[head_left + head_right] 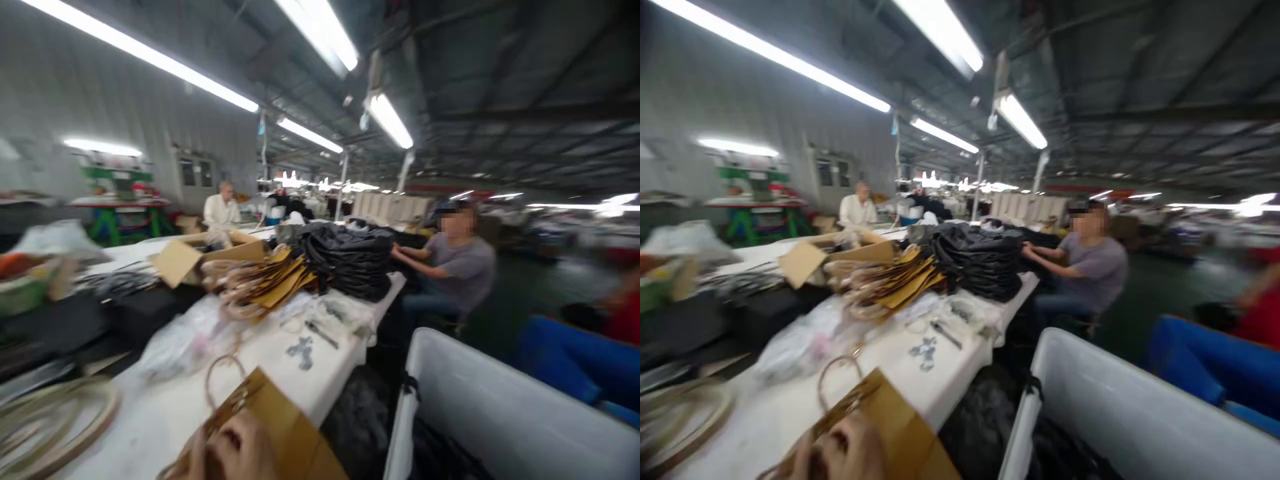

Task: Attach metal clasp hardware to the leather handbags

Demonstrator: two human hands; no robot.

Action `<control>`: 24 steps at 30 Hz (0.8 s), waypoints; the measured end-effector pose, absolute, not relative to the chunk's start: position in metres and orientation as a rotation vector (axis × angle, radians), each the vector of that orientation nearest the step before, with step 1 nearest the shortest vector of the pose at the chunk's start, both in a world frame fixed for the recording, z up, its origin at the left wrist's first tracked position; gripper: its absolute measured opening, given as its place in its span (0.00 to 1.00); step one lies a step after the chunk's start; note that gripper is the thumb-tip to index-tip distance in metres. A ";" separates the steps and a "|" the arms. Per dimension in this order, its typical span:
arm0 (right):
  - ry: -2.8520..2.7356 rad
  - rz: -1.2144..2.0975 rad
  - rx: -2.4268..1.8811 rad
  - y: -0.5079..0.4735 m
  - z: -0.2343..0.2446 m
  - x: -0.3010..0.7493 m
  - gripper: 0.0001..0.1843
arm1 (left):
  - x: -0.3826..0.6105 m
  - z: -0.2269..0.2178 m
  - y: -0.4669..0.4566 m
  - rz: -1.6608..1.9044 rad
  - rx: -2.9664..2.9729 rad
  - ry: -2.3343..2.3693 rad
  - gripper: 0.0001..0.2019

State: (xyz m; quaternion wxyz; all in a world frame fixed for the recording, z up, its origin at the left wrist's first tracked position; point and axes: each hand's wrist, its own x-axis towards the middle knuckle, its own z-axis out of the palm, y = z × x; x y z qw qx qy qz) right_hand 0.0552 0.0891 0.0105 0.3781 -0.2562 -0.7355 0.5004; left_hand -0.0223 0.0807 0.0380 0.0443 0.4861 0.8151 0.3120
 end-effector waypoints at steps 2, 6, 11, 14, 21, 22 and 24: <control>-1.894 1.193 -0.660 0.067 0.002 0.052 0.15 | -0.039 0.021 0.016 0.976 1.261 2.598 0.25; -1.864 1.373 -0.559 0.057 -0.004 0.065 0.20 | -0.048 0.010 -0.038 1.458 0.909 2.379 0.24; -1.725 1.770 -0.563 0.051 -0.006 0.081 0.24 | -0.064 0.016 -0.054 1.436 0.886 2.373 0.21; -1.592 1.747 -0.585 0.071 -0.004 0.076 0.25 | -0.073 0.015 -0.064 1.249 0.923 2.489 0.20; -1.686 1.391 -0.767 0.158 -0.004 0.036 0.23 | -0.067 -0.002 -0.065 1.188 0.926 2.644 0.22; -1.735 1.318 -0.773 0.168 -0.006 0.027 0.22 | -0.066 -0.003 -0.065 1.198 0.945 2.646 0.22; -1.822 1.177 -0.765 0.183 -0.013 0.012 0.20 | -0.066 -0.005 -0.067 1.210 0.981 2.645 0.21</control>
